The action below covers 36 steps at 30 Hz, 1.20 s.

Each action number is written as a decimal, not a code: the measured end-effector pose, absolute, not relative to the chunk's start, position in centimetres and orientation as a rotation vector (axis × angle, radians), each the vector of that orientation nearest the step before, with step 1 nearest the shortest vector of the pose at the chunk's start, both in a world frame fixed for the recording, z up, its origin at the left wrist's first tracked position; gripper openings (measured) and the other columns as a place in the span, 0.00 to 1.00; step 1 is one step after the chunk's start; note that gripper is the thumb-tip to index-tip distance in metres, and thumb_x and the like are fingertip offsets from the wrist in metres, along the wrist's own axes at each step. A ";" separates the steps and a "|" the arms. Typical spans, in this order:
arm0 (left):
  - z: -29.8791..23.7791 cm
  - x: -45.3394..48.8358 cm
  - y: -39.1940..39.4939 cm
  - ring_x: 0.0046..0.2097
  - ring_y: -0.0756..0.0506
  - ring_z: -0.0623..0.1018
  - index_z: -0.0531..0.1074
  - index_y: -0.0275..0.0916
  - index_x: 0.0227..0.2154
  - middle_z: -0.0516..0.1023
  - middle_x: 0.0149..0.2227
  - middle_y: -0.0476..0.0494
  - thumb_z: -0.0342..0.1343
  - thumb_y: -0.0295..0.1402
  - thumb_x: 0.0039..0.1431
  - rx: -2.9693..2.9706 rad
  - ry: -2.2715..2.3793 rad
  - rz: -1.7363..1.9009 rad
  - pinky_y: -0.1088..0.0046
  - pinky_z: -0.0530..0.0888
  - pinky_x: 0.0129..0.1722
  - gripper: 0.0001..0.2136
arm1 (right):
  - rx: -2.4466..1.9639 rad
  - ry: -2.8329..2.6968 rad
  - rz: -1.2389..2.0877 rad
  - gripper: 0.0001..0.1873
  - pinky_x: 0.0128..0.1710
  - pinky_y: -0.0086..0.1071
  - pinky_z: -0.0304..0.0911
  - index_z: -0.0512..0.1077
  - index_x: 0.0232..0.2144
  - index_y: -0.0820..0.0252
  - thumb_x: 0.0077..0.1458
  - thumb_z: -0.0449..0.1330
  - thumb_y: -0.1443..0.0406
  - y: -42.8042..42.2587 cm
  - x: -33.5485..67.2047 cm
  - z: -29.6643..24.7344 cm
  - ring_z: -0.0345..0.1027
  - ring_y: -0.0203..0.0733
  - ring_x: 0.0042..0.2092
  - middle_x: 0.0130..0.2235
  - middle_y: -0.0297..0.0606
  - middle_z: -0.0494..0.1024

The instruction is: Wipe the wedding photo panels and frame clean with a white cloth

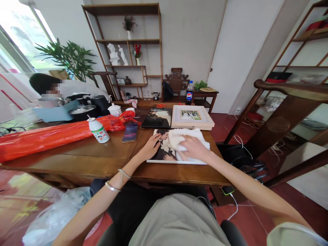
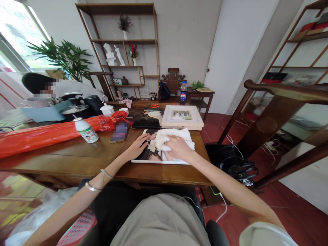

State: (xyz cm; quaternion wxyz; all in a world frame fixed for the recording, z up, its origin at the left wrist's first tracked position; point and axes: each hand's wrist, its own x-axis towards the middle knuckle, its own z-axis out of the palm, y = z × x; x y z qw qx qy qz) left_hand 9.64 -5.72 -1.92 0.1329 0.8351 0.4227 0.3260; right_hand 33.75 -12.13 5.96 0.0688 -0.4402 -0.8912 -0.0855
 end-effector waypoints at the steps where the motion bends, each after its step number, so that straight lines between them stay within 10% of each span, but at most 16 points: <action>1: -1.9 9.6 -5.7 0.61 0.42 0.60 0.63 0.35 0.54 0.62 0.58 0.35 0.43 0.33 0.60 2.422 1.230 0.947 0.58 0.56 0.60 0.19 | -1.376 -2.651 -0.267 0.12 0.43 0.38 0.59 0.73 0.36 0.63 0.49 0.54 0.69 -11.1 34.3 6.0 0.64 0.50 0.46 0.45 0.48 0.71; 36: -1.6 9.7 -5.9 0.62 0.42 0.58 0.60 0.30 0.55 0.60 0.59 0.33 0.40 0.33 0.61 2.447 1.252 0.872 0.60 0.54 0.61 0.21 | -1.241 -2.797 -0.280 0.13 0.46 0.40 0.58 0.74 0.31 0.63 0.43 0.54 0.73 -17.9 34.7 5.9 0.62 0.51 0.49 0.53 0.49 0.65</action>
